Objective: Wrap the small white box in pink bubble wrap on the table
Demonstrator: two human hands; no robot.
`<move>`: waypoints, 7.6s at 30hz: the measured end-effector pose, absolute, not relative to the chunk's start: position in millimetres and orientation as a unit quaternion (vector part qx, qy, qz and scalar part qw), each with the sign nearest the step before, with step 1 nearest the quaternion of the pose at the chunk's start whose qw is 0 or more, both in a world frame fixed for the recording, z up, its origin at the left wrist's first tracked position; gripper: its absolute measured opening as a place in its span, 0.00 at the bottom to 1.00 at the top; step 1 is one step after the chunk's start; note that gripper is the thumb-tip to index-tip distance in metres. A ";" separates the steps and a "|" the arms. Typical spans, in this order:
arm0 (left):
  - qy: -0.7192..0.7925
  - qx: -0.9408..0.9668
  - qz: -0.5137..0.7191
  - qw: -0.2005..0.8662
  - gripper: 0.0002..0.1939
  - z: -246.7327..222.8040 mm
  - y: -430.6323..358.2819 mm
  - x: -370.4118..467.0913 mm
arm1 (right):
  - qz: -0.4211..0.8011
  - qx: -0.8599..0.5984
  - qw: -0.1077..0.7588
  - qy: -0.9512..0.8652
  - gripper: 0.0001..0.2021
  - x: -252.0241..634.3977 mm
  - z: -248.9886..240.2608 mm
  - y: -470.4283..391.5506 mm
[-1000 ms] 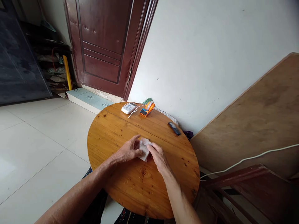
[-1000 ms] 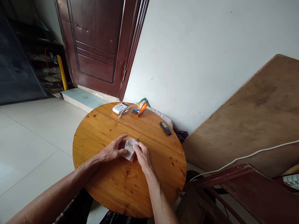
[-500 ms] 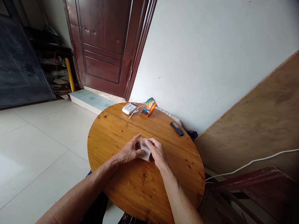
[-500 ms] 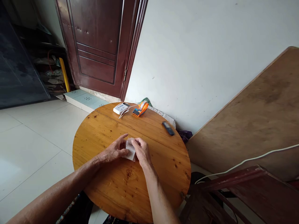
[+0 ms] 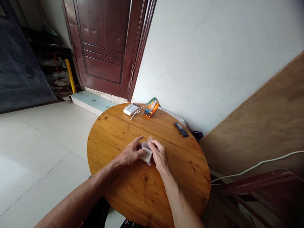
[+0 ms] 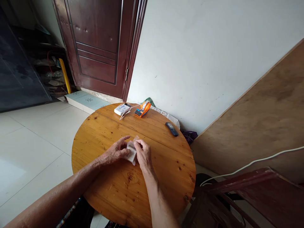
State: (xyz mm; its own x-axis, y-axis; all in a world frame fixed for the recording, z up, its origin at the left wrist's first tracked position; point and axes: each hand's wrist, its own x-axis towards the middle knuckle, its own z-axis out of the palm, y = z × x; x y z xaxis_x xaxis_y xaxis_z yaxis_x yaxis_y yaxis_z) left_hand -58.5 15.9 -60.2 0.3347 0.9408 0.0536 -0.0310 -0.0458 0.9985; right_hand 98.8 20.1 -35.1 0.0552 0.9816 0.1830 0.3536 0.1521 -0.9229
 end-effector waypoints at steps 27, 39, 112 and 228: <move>0.394 0.583 0.419 0.574 0.30 -52.9 14.5 -57.7 | 0.322 -0.562 0.444 -0.619 0.11 101.8 -23.2 15.1; 0.401 0.570 0.439 0.568 0.29 -52.7 17.2 -56.2 | 0.247 -0.578 0.450 -0.634 0.14 99.9 -21.5 10.8; 0.472 0.755 0.376 0.255 0.15 -43.0 8.6 -57.1 | 0.234 -0.509 0.387 -0.732 0.09 113.0 -20.4 11.0; 0.507 0.748 0.386 0.186 0.11 -49.3 1.5 -49.5 | 0.440 -0.558 0.496 -0.499 0.17 98.0 -43.8 17.7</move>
